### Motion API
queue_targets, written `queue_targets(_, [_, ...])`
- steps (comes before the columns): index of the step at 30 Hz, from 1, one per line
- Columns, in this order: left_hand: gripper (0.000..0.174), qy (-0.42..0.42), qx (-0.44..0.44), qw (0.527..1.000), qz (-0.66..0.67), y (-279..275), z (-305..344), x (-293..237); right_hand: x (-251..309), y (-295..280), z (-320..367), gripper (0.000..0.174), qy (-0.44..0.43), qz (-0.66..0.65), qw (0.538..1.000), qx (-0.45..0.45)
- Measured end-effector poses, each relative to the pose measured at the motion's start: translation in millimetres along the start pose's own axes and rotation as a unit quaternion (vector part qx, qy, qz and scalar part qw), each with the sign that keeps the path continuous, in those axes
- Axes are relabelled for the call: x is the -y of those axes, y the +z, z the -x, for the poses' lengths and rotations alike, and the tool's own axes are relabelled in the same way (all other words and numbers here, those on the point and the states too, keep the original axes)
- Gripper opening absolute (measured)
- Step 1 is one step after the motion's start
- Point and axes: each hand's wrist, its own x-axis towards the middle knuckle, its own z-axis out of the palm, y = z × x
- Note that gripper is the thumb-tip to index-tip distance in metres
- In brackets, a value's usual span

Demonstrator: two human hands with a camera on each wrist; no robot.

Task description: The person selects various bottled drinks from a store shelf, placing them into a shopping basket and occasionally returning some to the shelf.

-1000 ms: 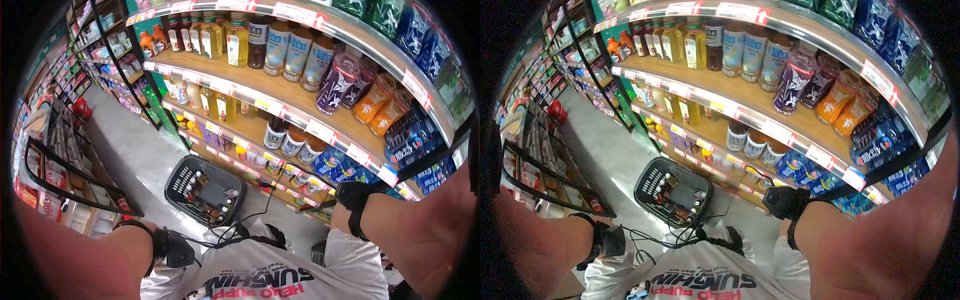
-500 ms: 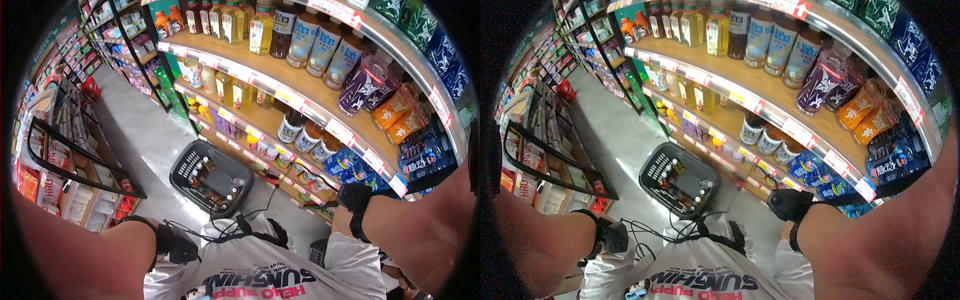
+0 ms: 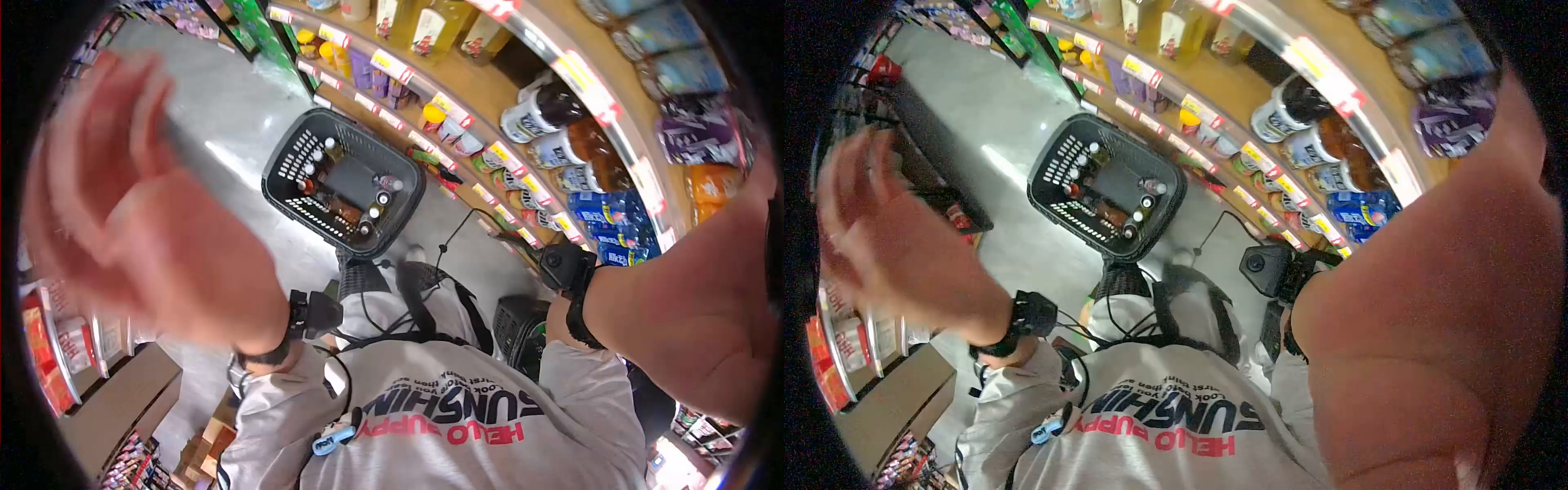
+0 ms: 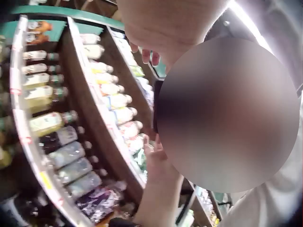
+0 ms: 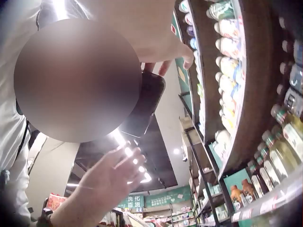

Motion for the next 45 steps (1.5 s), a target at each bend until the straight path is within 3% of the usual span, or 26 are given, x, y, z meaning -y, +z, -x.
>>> queue_targets(2, [0.024,-0.159,0.034,0.985,-0.063,-27,44,61,-15,40,34,0.034,0.061,-0.009,0.998,-0.017])
queue_targets(4, [0.018,-0.356,0.074,0.926,-0.098,-64,106,120,-32,85,81,0.034,0.153,-0.019,0.987,-0.036])
queue_targets(5, [0.017,-0.466,0.116,0.868,-0.124,-89,139,149,-37,109,115,0.034,0.226,-0.028,0.972,-0.049])
queue_targets(6, [0.017,-0.516,0.122,0.839,-0.117,-119,185,181,-39,135,155,0.034,0.322,-0.032,0.945,-0.051])
queue_targets(7, [0.016,-0.561,0.078,0.820,-0.082,-145,231,208,-38,162,201,0.034,0.435,-0.034,0.899,-0.036])
queue_targets(8, [0.015,-0.627,0.088,0.768,-0.094,-169,270,224,-34,188,251,0.034,0.551,-0.043,0.834,-0.005])
queue_targets(9, [0.012,-0.642,0.128,0.749,-0.102,-194,310,238,-13,203,317,0.031,0.677,-0.071,0.732,0.025])
queue_targets(11, [0.014,-0.735,0.136,0.658,-0.087,-227,372,256,26,227,424,0.028,0.853,-0.060,0.506,0.112])
queue_targets(12, [0.017,-0.790,0.142,0.586,-0.106,-228,380,266,54,224,487,0.029,0.917,-0.063,0.383,0.089])
queue_targets(14, [0.019,-0.854,0.032,0.512,-0.081,-233,447,298,112,201,590,0.032,0.981,-0.072,0.168,0.059])
queue_targets(15, [0.019,-0.872,0.027,0.483,-0.070,-223,456,311,128,196,618,0.034,0.996,-0.038,0.076,0.041])
queue_targets(16, [0.023,-0.881,0.010,0.471,-0.038,-219,491,322,143,189,653,0.032,0.996,-0.015,0.035,0.084])
queue_targets(19, [0.030,-0.937,-0.023,0.342,0.066,-182,543,344,152,188,734,0.031,0.968,0.091,0.030,0.232])
queue_targets(20, [0.028,-0.939,-0.059,0.326,0.094,-174,571,345,146,190,755,0.029,0.952,0.126,-0.015,0.279])
queue_targets(22, [0.026,-0.937,-0.070,0.326,0.106,-155,601,343,151,200,788,0.032,0.783,0.089,0.282,0.547])
queue_targets(24, [0.024,-0.939,-0.076,0.317,0.112,-151,624,339,133,233,789,0.037,0.699,0.086,0.260,0.661])
queue_targets(27, [0.021,-0.946,-0.075,0.297,0.104,-156,639,326,126,240,811,0.041,0.514,0.130,0.303,0.792])
queue_targets(30, [0.019,-0.949,-0.049,0.302,0.078,-161,618,329,130,231,851,0.038,0.545,0.075,0.255,0.795])
queue_targets(33, [0.018,-0.951,-0.010,0.303,0.057,-175,610,336,125,231,864,0.038,0.493,0.066,0.216,0.840])
queue_targets(37, [0.017,-0.943,-0.011,0.331,0.020,-187,595,340,115,238,855,0.029,0.457,0.025,0.224,0.860])
queue_targets(39, [0.016,-0.936,0.001,0.351,0.008,-187,582,343,115,247,837,0.028,0.451,0.034,0.287,0.845])
queue_targets(41, [0.015,-0.901,0.041,0.431,-0.024,-188,575,335,116,259,801,0.028,0.488,0.058,0.336,0.803])
queue_targets(43, [0.014,-0.853,0.080,0.516,-0.033,-188,573,324,108,261,742,0.029,0.584,0.008,0.365,0.725])
queue_targets(45, [0.012,-0.790,0.106,0.603,-0.021,-183,568,312,103,252,681,0.030,0.597,0.016,0.409,0.690])
